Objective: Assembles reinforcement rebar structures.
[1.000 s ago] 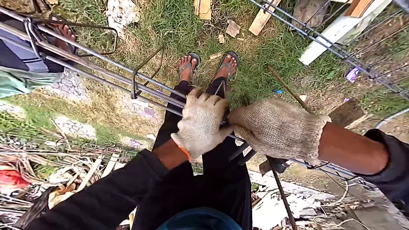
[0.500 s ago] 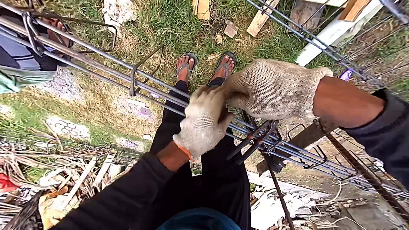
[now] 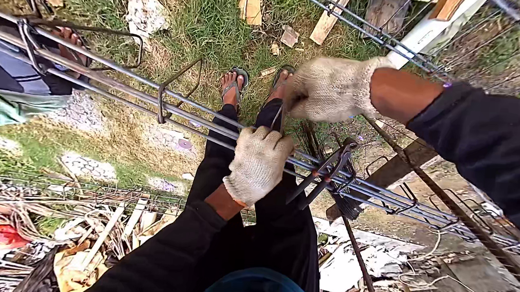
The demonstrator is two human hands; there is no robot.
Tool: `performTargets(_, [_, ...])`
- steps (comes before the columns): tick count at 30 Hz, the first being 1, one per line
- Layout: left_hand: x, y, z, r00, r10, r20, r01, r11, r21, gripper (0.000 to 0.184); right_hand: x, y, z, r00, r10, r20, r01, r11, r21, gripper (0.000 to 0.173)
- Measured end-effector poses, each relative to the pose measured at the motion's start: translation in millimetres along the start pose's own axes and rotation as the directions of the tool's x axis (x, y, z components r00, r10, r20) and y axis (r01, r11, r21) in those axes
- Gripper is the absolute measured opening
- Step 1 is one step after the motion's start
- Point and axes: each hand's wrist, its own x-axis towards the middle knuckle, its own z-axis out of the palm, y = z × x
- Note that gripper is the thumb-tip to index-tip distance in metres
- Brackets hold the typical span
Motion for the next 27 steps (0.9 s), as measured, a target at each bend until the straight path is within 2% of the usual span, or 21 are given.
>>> performTargets(2, [-0.2, -3.9, -2.5, 1.000, 0.004, -0.010, -0.004, 0.999, -0.033, 0.015, -16.5, 11.3, 12.9, 1.000, 0.029, -0.001, -0.029, 0.996, 0.080, 0.012])
performTargets(4, [2.4, -1.9, -10.0, 0.998, -0.051, 0.022, 0.052, 0.996, -0.067, 0.014, -32.4, 8.5, 22.2, 0.997, 0.074, 0.011, -0.075, 0.988, 0.132, 0.016])
performTargets(7, [8.6, -1.2, -20.2, 0.990, -0.120, 0.068, 0.127, 0.986, -0.113, 0.031, -44.7, 0.4, 26.2, 0.990, 0.140, 0.034, -0.143, 0.980, 0.141, 0.017])
performTargets(8, [11.2, -3.5, -21.8, 0.989, -0.108, 0.099, 0.117, 0.988, -0.099, 0.035, -46.6, -1.9, 26.1, 0.986, 0.164, 0.037, -0.168, 0.977, 0.133, 0.016])
performTargets(11, [26.1, -16.1, -27.2, 0.971, -0.013, 0.239, 0.032, 0.997, -0.074, 0.026, -51.8, -9.9, 27.3, 0.980, 0.197, 0.037, -0.199, 0.976, 0.092, 0.015])
performTargets(14, [46.8, -32.9, -26.5, 0.933, 0.058, 0.355, 0.001, 0.987, -0.162, 0.026, -67.5, -20.7, 41.5, 0.981, 0.195, -0.010, -0.193, 0.975, 0.113, 0.015])
performTargets(16, [62.6, -44.1, -27.6, 0.872, 0.087, 0.481, 0.054, 0.961, -0.272, 0.024, -75.0, -30.8, 46.3, 0.980, 0.196, -0.039, -0.191, 0.977, 0.098, 0.013])
performTargets(18, [81.6, -54.2, -30.1, 0.762, 0.139, 0.633, 0.142, 0.917, -0.372, 0.020, -74.7, -41.9, 43.0, 0.981, 0.192, -0.037, -0.192, 0.981, 0.018, 0.012])
performTargets(20, [100.6, -59.8, -33.1, 0.654, 0.208, 0.727, 0.184, 0.889, -0.420, 0.018, -72.0, -49.5, 34.9, 0.981, 0.192, -0.036, -0.193, 0.980, -0.035, 0.012])
performTargets(21, [106.6, -61.0, -35.4, 0.631, 0.220, 0.744, 0.172, 0.895, -0.411, 0.019, -71.5, -49.8, 31.7, 0.982, 0.184, -0.050, -0.187, 0.981, -0.048, 0.012])
performTargets(22, [108.2, -62.4, -37.3, 0.654, 0.218, 0.724, 0.146, 0.903, -0.403, 0.020, -70.7, -47.8, 28.1, 0.982, 0.181, -0.049, -0.183, 0.982, -0.054, 0.011])
performTargets(24, [92.7, -65.3, -41.6, 0.776, 0.159, 0.610, 0.085, 0.932, -0.352, 0.026, -70.3, -44.1, 25.1, 0.985, 0.165, -0.041, -0.167, 0.985, -0.051, 0.012])
performTargets(26, [66.6, -56.8, -49.2, 0.875, 0.009, 0.485, 0.082, 0.982, -0.167, 0.036, -70.0, -44.3, 22.9, 0.984, 0.171, -0.038, -0.174, 0.982, -0.069, 0.016])
performTargets(27, [52.0, -46.0, -51.6, 0.913, -0.051, 0.404, 0.094, 0.992, -0.088, 0.035, -69.6, -45.6, 21.2, 0.981, 0.190, -0.033, -0.192, 0.978, -0.077, 0.017])
